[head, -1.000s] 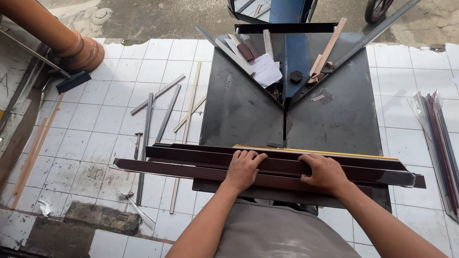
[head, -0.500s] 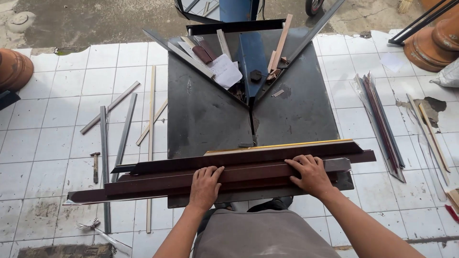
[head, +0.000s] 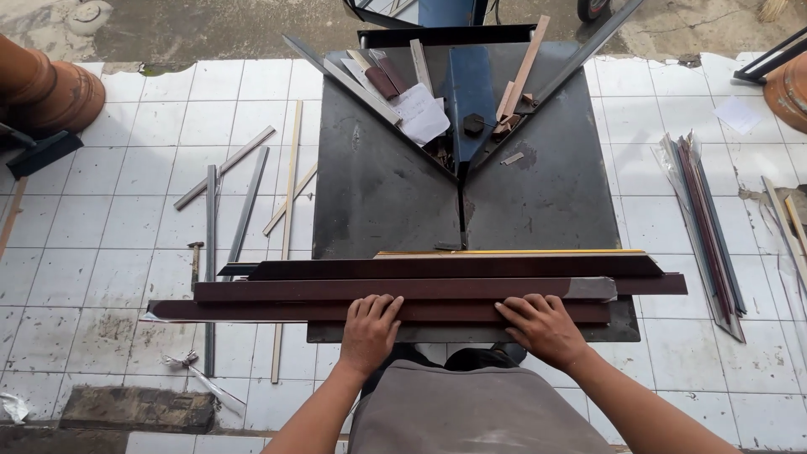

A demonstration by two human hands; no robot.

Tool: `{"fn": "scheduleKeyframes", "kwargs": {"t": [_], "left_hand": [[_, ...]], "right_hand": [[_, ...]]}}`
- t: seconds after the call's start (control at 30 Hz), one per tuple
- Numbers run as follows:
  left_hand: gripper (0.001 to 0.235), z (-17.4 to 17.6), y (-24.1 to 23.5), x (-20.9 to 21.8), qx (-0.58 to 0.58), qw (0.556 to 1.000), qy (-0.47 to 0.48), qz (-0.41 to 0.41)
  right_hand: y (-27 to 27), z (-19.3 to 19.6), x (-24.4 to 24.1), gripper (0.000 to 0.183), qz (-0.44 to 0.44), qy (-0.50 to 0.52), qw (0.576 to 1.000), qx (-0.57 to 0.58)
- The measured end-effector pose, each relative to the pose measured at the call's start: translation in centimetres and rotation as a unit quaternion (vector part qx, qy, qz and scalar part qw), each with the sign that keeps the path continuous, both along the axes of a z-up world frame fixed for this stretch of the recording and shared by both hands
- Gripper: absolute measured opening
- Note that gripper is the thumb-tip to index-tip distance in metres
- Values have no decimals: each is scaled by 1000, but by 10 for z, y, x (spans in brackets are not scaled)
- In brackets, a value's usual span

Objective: The person is measuring and marking wooden frame pieces on a miter cutting jig in preparation for cutting.

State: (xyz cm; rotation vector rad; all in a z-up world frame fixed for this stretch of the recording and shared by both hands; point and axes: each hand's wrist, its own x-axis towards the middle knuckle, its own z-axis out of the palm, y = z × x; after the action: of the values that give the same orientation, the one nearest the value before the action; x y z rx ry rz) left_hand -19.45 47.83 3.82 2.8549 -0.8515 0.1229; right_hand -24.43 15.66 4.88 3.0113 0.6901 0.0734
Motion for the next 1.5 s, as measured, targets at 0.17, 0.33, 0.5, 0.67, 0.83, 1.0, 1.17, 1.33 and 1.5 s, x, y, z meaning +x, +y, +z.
{"fn": "scheduleKeyframes", "kwargs": {"t": [0.17, 0.33, 0.5, 0.67, 0.83, 1.0, 1.17, 1.33, 1.5], "left_hand": [[42, -32, 6, -20, -43, 992, -108, -52], [37, -22, 8, -17, -110, 992, -15, -63], [53, -22, 13, -3, 31, 999, 7, 5], [51, -22, 20, 11, 15, 999, 25, -14], [53, -3, 11, 18, -43, 995, 79, -42], [57, -8, -14, 21, -30, 993, 80, -83], [56, 27, -4, 42, -23, 994, 75, -75], [55, 50, 22, 113, 12, 1000, 19, -7], [51, 54, 26, 199, 30, 991, -94, 94]], "right_hand": [[-12, -8, -13, 44, 12, -68, 998, -15], [-15, -16, -12, 41, -12, -66, 998, -9], [-23, -24, 5, 49, -51, 39, 998, -5], [-29, -13, 10, 48, -66, 30, 997, 30], [-53, -2, 14, 46, -111, 37, 993, -7], [-71, 6, 7, 47, -159, 17, 985, -63], [-82, 8, 10, 49, -162, 2, 986, -51], [-73, 21, 39, 50, -164, 25, 986, 0], [-33, 40, 85, 53, -227, 124, 962, 90]]}}
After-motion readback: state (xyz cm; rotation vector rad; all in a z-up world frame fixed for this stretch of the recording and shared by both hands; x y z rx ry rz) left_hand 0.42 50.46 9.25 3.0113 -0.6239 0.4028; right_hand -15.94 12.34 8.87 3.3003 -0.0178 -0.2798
